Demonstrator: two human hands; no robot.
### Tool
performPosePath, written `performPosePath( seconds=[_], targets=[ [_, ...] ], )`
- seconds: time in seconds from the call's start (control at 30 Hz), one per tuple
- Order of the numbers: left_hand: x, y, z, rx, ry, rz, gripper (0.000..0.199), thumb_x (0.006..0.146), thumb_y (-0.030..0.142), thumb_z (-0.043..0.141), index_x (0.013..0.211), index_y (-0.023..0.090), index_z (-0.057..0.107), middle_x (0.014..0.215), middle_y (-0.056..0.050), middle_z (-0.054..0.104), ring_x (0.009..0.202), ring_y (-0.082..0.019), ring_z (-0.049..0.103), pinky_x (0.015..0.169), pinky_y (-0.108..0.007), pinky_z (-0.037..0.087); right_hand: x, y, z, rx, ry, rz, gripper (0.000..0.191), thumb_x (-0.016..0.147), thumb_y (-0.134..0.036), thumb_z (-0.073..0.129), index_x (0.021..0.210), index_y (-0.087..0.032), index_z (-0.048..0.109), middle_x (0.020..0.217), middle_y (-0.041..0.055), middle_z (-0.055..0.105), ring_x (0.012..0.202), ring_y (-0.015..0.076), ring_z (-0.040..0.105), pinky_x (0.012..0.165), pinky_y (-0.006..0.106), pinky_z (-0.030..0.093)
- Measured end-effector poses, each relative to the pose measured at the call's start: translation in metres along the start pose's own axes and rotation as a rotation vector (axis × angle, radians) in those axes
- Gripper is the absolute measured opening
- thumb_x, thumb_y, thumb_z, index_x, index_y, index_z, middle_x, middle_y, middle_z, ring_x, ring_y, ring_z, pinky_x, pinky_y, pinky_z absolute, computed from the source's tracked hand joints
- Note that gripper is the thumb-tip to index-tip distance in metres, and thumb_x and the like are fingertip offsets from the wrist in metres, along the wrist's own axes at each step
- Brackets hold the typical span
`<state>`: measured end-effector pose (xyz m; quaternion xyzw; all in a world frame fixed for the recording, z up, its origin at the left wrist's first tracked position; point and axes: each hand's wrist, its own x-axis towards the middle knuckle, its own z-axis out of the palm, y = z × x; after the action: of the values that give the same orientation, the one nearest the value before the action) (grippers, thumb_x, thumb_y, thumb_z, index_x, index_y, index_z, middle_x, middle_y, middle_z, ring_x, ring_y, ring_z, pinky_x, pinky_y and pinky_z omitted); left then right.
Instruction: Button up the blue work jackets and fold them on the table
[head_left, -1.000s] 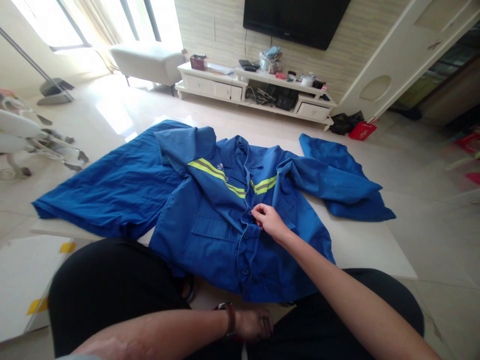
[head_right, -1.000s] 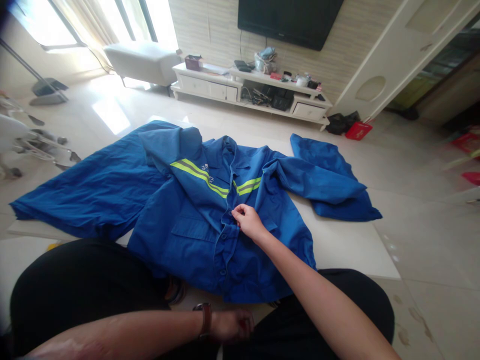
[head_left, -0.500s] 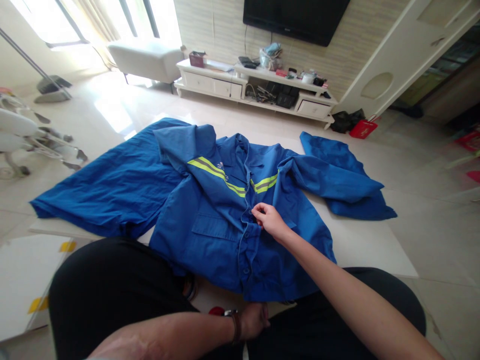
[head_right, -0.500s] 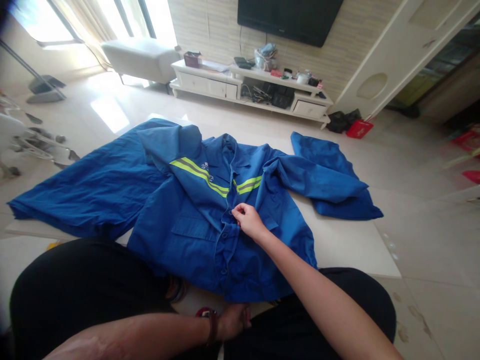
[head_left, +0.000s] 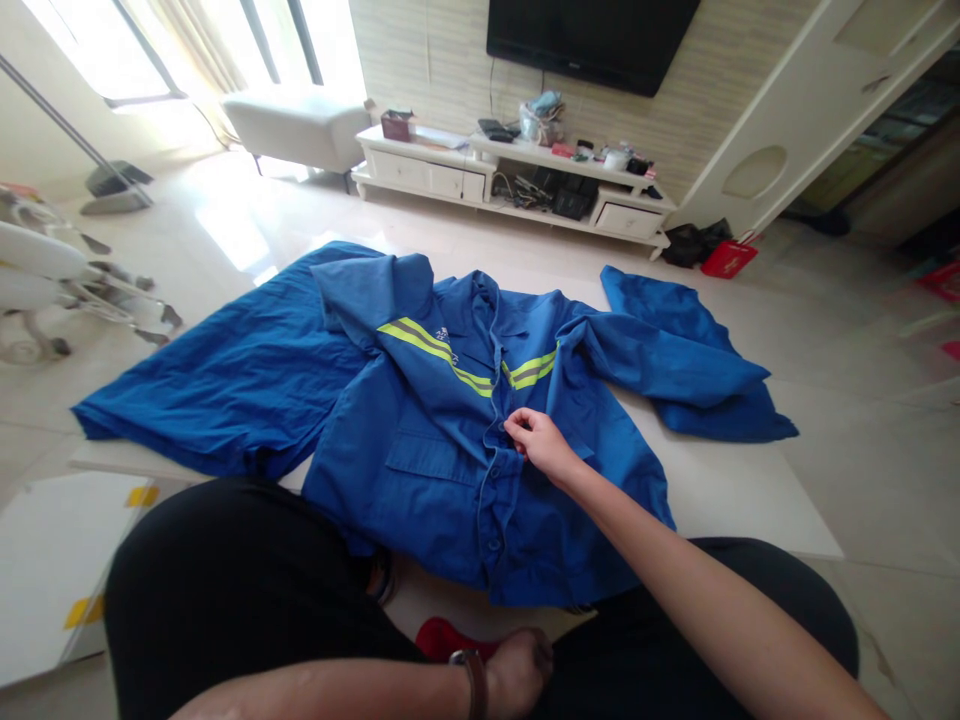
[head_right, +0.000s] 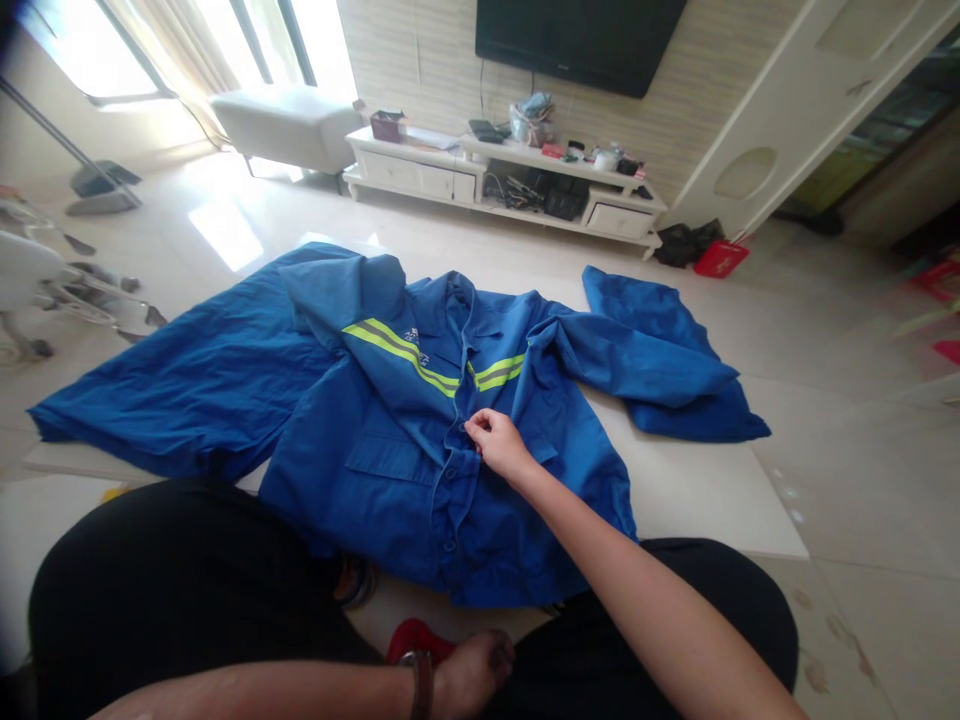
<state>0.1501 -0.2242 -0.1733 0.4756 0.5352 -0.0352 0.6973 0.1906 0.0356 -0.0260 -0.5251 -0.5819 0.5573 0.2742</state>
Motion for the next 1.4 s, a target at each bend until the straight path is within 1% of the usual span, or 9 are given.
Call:
performPosePath(
  seconds=[0.13,0.3,0.47,0.63,0.87,1.03,1.17,1.3,1.4],
  targets=[
    [-0.008,0.004,0.000,-0.067,0.025,-0.040,0.031,0.079,0.014,0.061,0.108,0.023,0.071,0.102,-0.005,0.072,0.091,-0.020,0.063,0.080,-0.029,0.047,0.000,0.000,0.000,-0.004,0.002,-0.001,0.025,0.080,-0.043,0.064,0.078,-0.020,0.056,0.055,-0.0047,0.050,0.049,0.0117,0.045,0.047,0.024,0.035],
    [-0.009,0.004,-0.004,-0.094,0.052,-0.102,0.013,0.080,0.015,0.060,0.088,0.018,0.070,0.076,-0.003,0.064,0.066,-0.015,0.053,0.063,-0.028,0.041,0.000,-0.001,0.000,0.010,-0.008,0.007,0.029,0.080,-0.047,0.066,0.077,-0.021,0.055,0.053,-0.0059,0.047,0.048,0.0112,0.043,0.047,0.024,0.035],
    [-0.011,0.004,-0.004,-0.131,0.060,-0.096,0.008,0.076,0.013,0.058,0.076,0.017,0.065,0.070,-0.002,0.059,0.063,-0.015,0.051,0.060,-0.027,0.036,0.000,0.000,0.000,0.011,-0.008,0.007,0.027,0.080,-0.045,0.065,0.077,-0.021,0.054,0.053,-0.0058,0.047,0.047,0.0111,0.043,0.046,0.023,0.035],
    [-0.009,-0.002,-0.002,-0.197,0.072,-0.100,0.005,0.073,0.016,0.061,0.075,0.019,0.064,0.064,0.001,0.054,0.060,-0.014,0.047,0.060,-0.026,0.037,0.000,-0.001,0.000,0.007,-0.007,0.013,0.023,0.082,-0.041,0.062,0.077,-0.020,0.054,0.052,-0.0059,0.047,0.047,0.0111,0.043,0.046,0.023,0.035],
    [-0.008,-0.003,-0.017,-0.037,-0.032,-0.026,0.011,0.074,0.012,0.058,0.075,0.018,0.066,0.065,0.003,0.054,0.060,-0.012,0.045,0.059,-0.025,0.035,-0.001,-0.004,0.000,0.002,-0.002,0.033,0.020,0.083,-0.038,0.061,0.078,-0.021,0.054,0.051,-0.0062,0.047,0.046,0.0113,0.043,0.045,0.023,0.035],
    [-0.004,0.000,-0.027,0.126,-0.071,-0.072,0.017,0.073,0.016,0.061,0.085,0.021,0.073,0.079,-0.001,0.066,0.066,-0.015,0.054,0.065,-0.028,0.042,-0.001,-0.005,0.001,0.001,0.002,0.030,0.018,0.083,-0.036,0.060,0.077,-0.020,0.054,0.051,-0.0063,0.047,0.046,0.0110,0.043,0.045,0.023,0.035],
    [0.014,-0.015,-0.022,0.047,-0.077,-0.004,0.028,0.074,0.017,0.058,0.096,0.024,0.074,0.092,-0.003,0.071,0.076,-0.018,0.059,0.069,-0.028,0.045,-0.002,-0.006,0.001,0.000,0.001,0.029,0.018,0.084,-0.036,0.060,0.077,-0.020,0.054,0.051,-0.0062,0.047,0.046,0.0112,0.044,0.045,0.023,0.035],
    [0.039,-0.031,-0.014,-0.031,-0.229,0.116,0.031,0.074,0.020,0.060,0.102,0.027,0.070,0.087,-0.002,0.068,0.079,-0.018,0.061,0.072,-0.028,0.049,-0.002,-0.007,0.001,-0.014,0.011,0.035,0.017,0.084,-0.034,0.059,0.076,-0.020,0.054,0.051,-0.0062,0.047,0.046,0.0109,0.044,0.045,0.022,0.036],
    [0.049,-0.034,-0.018,0.030,-0.302,0.172,0.021,0.076,0.026,0.060,0.095,0.028,0.068,0.080,-0.001,0.064,0.072,-0.017,0.061,0.070,-0.031,0.050,-0.001,-0.008,0.001,-0.015,0.019,0.041,0.016,0.084,-0.033,0.060,0.076,-0.020,0.054,0.051,-0.0062,0.047,0.047,0.0106,0.043,0.046,0.022,0.035]
  ],
)
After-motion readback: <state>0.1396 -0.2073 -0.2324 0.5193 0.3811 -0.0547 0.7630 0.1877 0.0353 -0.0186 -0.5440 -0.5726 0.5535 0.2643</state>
